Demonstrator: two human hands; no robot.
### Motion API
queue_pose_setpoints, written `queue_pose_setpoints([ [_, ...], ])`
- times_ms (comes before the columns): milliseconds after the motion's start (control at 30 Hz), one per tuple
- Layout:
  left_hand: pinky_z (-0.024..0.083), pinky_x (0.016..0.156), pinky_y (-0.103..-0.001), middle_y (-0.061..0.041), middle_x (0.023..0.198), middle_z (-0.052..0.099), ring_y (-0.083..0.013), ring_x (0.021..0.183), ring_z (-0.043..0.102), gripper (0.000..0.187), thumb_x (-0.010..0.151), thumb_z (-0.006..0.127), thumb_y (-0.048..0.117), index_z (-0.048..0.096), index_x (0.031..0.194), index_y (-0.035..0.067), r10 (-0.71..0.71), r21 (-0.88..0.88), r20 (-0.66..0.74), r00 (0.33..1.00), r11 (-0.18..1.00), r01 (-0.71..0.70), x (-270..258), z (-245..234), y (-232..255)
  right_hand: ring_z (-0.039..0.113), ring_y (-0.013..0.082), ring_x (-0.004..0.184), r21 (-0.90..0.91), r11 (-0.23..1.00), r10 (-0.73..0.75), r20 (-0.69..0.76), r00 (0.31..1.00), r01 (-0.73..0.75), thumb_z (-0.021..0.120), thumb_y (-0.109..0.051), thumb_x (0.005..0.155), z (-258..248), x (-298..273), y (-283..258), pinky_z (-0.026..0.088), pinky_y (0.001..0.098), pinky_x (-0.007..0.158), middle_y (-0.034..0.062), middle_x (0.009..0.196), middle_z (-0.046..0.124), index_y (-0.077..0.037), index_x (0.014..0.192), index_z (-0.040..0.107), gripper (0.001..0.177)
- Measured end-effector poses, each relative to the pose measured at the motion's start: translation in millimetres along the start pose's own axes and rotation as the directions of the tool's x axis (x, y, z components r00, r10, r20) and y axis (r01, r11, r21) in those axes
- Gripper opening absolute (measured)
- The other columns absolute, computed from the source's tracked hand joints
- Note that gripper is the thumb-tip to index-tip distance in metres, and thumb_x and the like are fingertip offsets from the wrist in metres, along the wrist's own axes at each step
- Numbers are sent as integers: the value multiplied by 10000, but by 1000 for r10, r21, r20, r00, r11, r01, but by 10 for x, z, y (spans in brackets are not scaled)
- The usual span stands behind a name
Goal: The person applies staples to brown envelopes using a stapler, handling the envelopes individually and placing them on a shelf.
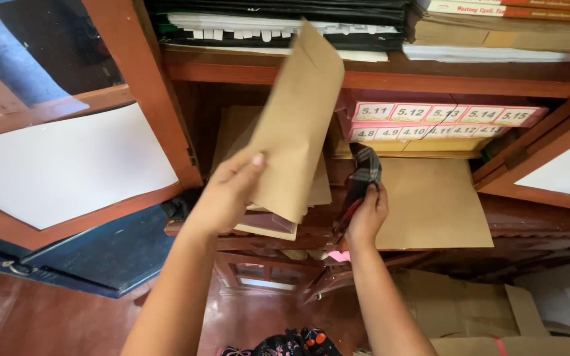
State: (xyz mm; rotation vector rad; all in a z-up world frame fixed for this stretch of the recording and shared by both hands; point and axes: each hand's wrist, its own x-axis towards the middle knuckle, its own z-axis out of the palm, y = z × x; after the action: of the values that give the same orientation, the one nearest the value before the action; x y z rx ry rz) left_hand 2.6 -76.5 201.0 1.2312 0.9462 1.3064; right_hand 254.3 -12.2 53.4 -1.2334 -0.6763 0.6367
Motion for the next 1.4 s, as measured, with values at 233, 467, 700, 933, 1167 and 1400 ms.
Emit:
queue_pose_setpoints([
  [233,626,782,-530,-198,1160,723,-369,948,747,451,948,663,211,614,1384,104,-314,-647,-134,940,746,157,250,-579,-1170,590,180,1091,14,1000,-16,37,999,16,573,-217,1012,51,-80,-230,483,383,1016,102,1134,674,-79,1234,685,284],
  [467,568,920,-559,-164,1271,622,-343,1104,668,402,1018,582,185,550,1408,95,-484,-547,-312,818,795,262,306,-645,-1459,540,237,1081,-86,991,119,143,983,-107,586,-230,971,139,-251,-278,447,452,981,114,1081,619,-57,1157,679,270],
  [700,543,940,-647,-263,1325,624,-439,1182,645,336,997,600,104,567,1324,37,-501,-834,-310,808,552,23,430,-501,-1194,522,198,454,-401,705,663,666,343,-585,503,-147,858,-15,-311,-59,364,301,341,139,672,581,-9,804,601,178],
  [933,554,974,-616,-266,1334,620,-430,1190,643,300,1001,611,84,542,1279,-3,-532,-911,-326,781,399,-109,595,-606,-1596,598,305,1207,-496,838,516,856,37,-226,670,-118,828,-18,-389,315,445,439,1096,200,1300,673,-31,1325,688,504],
  [1167,559,923,-661,-210,1229,653,-373,1115,682,347,1041,560,201,495,1338,35,-397,-575,-423,814,812,97,355,-433,-1464,555,314,1335,-453,827,548,514,660,-335,745,-304,831,537,-144,-164,373,529,1148,156,1393,622,-74,1302,704,525],
  [1400,625,798,-578,-218,1084,666,-338,969,701,318,1022,563,207,534,1269,10,-332,-323,-642,691,935,150,374,-676,-2398,598,301,947,-83,992,115,217,969,-99,579,-126,914,419,449,62,530,460,798,184,1108,613,-33,1259,621,360],
])
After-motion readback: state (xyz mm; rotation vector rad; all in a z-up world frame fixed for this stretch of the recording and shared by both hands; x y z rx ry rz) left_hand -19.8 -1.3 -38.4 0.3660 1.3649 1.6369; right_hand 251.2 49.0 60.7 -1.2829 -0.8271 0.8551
